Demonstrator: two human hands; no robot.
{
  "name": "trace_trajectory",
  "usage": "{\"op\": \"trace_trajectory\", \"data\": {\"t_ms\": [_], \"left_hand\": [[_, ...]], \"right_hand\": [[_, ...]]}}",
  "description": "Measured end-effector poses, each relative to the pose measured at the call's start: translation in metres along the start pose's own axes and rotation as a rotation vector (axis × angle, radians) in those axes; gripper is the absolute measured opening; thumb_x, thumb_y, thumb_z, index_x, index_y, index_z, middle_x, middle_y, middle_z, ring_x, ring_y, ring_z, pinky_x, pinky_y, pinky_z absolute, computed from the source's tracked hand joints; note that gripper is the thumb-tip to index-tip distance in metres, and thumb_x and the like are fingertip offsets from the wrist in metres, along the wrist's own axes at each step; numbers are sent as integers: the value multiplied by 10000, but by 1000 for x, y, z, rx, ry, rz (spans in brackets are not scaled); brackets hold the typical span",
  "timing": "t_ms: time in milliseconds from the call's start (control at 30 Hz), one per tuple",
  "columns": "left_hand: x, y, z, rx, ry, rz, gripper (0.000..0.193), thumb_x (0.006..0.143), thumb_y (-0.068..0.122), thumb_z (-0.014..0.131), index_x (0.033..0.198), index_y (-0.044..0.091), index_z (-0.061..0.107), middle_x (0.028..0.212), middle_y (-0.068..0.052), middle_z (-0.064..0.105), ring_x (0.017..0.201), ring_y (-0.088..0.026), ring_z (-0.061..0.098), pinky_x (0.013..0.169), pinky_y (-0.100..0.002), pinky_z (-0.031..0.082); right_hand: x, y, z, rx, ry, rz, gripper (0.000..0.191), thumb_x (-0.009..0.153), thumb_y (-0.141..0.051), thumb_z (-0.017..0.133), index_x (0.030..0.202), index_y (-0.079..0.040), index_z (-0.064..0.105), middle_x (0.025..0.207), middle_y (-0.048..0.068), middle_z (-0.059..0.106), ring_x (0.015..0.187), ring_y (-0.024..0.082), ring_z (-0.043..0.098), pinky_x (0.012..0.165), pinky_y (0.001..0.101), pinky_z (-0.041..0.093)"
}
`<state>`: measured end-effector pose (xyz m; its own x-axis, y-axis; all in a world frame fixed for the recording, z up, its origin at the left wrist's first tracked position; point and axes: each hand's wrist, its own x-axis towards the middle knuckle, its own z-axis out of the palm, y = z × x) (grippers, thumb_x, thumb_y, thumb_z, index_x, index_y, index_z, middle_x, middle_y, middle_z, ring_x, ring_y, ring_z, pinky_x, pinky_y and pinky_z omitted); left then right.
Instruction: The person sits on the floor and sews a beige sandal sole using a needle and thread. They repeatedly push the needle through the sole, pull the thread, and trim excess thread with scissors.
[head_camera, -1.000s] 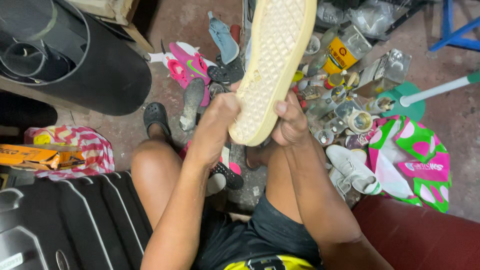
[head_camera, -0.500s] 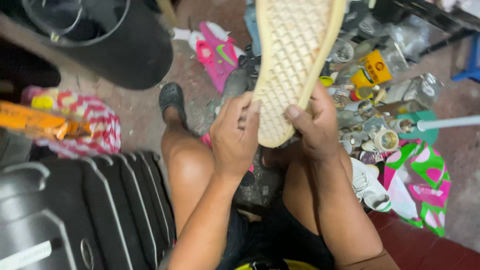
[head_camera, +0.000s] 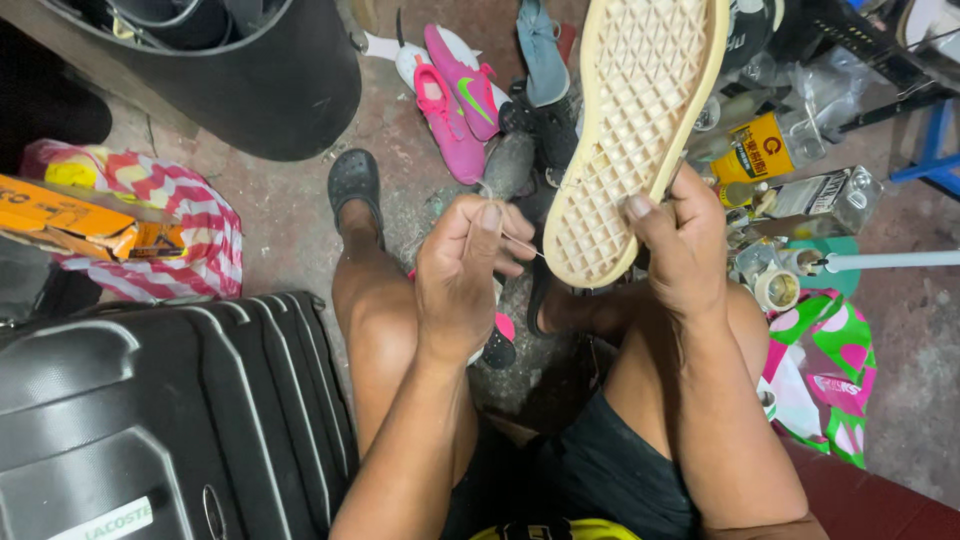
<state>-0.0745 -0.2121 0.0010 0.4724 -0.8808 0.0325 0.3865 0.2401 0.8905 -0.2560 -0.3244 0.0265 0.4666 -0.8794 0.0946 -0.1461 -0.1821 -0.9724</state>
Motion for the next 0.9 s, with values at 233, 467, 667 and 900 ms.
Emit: {"op": "trace_trajectory", "data": {"t_ms": [233, 467, 667, 900], "left_hand": [[-13, -2, 13, 72, -56, -15, 273, 1117, 249, 470, 976, 40, 576, 768, -31, 650, 741, -114, 704, 665, -254, 564], [-22, 11, 16, 311, -16, 137, 234, 1106, 196, 527, 995, 11, 619, 744, -17, 622, 668, -81, 641, 617, -249, 530], [-24, -8, 19, 171, -6, 100, 236, 1143, 206, 554, 1057, -1, 626, 768, -45, 623, 702, -90, 607, 701, -258, 513], [-13, -44, 19, 218, 136, -97, 507, 1073, 365, 480, 1482, 68, 443, 1314, -74, 570, 1091, -142, 584, 828, -309, 560]], "right_hand": [[-3, -4, 1, -93, -5, -122, 443, 974, -156, 611, 1372, 36, 583, 1285, 64, 653, 1174, 129, 601, 1074, 286, 480], [-9, -8, 7, -281, -218, -159, 428, 940, -82, 641, 1349, 34, 591, 1264, 90, 676, 1194, 149, 604, 1072, 309, 467], [-13, -10, 0, -332, -249, -115, 406, 925, -109, 667, 1313, 0, 620, 1181, 96, 711, 1097, 131, 636, 980, 306, 507], [-29, -5, -12, -275, -131, 39, 236, 901, -191, 738, 1062, -32, 669, 940, 54, 716, 862, 103, 637, 778, 292, 541]]}}
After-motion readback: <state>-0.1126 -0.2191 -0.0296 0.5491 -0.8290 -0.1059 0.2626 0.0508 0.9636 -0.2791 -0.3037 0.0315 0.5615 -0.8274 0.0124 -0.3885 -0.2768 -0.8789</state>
